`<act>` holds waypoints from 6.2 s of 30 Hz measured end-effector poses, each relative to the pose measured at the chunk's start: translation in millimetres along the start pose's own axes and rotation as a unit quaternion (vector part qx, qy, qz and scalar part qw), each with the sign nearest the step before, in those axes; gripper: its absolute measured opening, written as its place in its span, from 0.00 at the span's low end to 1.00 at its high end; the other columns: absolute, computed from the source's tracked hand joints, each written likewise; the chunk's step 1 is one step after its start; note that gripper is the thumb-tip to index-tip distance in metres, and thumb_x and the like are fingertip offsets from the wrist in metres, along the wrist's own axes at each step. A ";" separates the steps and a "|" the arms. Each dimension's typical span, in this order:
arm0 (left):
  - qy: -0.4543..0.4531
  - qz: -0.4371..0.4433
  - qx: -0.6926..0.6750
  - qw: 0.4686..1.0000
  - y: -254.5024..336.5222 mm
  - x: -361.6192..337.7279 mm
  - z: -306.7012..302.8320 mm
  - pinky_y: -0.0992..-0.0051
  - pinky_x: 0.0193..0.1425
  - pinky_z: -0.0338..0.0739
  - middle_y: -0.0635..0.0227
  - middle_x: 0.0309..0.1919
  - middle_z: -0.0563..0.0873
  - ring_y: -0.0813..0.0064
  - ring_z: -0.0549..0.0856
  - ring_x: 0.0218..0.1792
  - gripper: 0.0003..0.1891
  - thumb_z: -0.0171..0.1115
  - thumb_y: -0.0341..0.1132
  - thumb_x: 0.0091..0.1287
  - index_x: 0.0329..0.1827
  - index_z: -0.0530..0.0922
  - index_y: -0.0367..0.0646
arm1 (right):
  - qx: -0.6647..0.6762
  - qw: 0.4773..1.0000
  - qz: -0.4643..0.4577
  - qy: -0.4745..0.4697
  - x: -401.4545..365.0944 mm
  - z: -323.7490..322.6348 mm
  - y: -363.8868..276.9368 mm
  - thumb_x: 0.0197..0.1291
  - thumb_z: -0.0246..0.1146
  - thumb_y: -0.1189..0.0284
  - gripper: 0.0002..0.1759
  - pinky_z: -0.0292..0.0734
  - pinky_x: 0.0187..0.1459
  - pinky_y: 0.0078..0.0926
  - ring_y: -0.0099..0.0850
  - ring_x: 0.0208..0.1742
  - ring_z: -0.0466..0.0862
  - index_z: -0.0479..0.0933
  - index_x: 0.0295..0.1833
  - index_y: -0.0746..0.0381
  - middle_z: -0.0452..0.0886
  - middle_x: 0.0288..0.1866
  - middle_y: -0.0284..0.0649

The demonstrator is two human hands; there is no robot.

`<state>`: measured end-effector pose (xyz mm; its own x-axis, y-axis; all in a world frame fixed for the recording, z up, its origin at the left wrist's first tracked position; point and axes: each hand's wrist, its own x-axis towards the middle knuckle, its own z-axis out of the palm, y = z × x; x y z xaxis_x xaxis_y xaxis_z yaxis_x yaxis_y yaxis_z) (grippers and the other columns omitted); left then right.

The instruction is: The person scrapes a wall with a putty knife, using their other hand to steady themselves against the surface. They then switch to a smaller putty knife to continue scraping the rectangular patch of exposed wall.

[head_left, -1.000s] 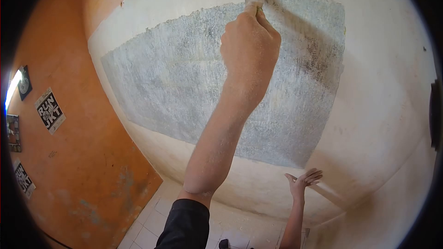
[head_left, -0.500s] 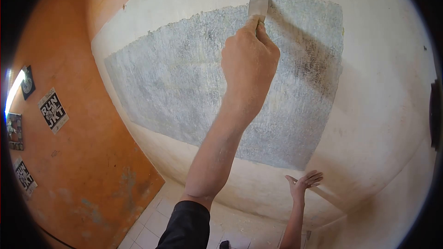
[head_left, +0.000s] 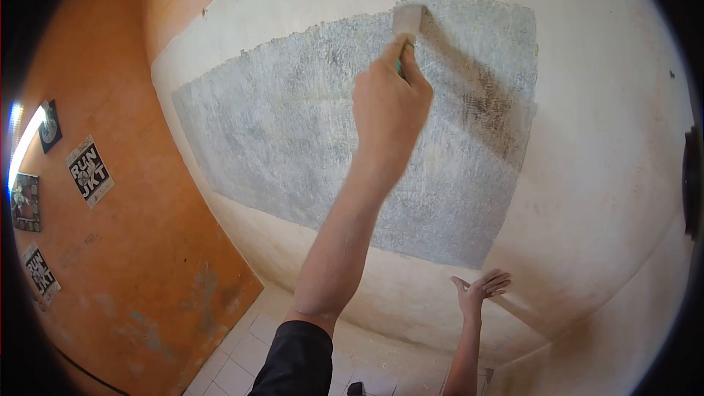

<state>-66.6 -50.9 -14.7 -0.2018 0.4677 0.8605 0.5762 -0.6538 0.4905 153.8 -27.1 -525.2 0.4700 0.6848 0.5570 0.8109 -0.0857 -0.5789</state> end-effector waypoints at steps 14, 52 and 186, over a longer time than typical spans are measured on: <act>0.020 0.037 0.053 0.998 -13.1 8.6 3.3 0.72 0.26 0.74 0.56 0.27 0.89 0.74 0.82 0.20 0.16 0.54 0.34 0.78 0.62 0.83 0.38 | -0.011 1.000 0.007 -0.005 -2.0 4.3 1.1 0.50 0.75 0.38 0.83 0.14 0.69 0.80 0.75 0.78 0.13 0.20 0.79 0.74 0.12 0.78 0.76; 0.003 0.014 0.095 0.995 -4.4 -6.5 12.3 0.65 0.25 0.76 0.49 0.26 0.89 0.64 0.88 0.21 0.19 0.51 0.34 0.79 0.65 0.81 0.34 | -0.002 1.000 0.016 -0.026 -3.0 3.7 1.7 0.51 0.76 0.40 0.82 0.12 0.69 0.79 0.73 0.78 0.12 0.19 0.79 0.75 0.11 0.78 0.76; -0.012 0.084 0.151 0.985 112.6 -40.2 90.9 0.55 0.33 0.83 0.49 0.25 0.86 0.50 0.89 0.30 0.20 0.52 0.30 0.75 0.68 0.77 0.36 | 0.006 0.993 0.038 -0.110 2.7 -3.5 -3.1 0.52 0.67 0.30 0.77 0.15 0.66 0.86 0.79 0.78 0.18 0.35 0.80 0.80 0.24 0.79 0.83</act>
<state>78.4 -89.3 -6.6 -0.0667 0.3844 0.9207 0.8101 -0.5178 0.2749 153.8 -27.5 -519.8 0.4404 0.8184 0.3690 0.7712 -0.1344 -0.6223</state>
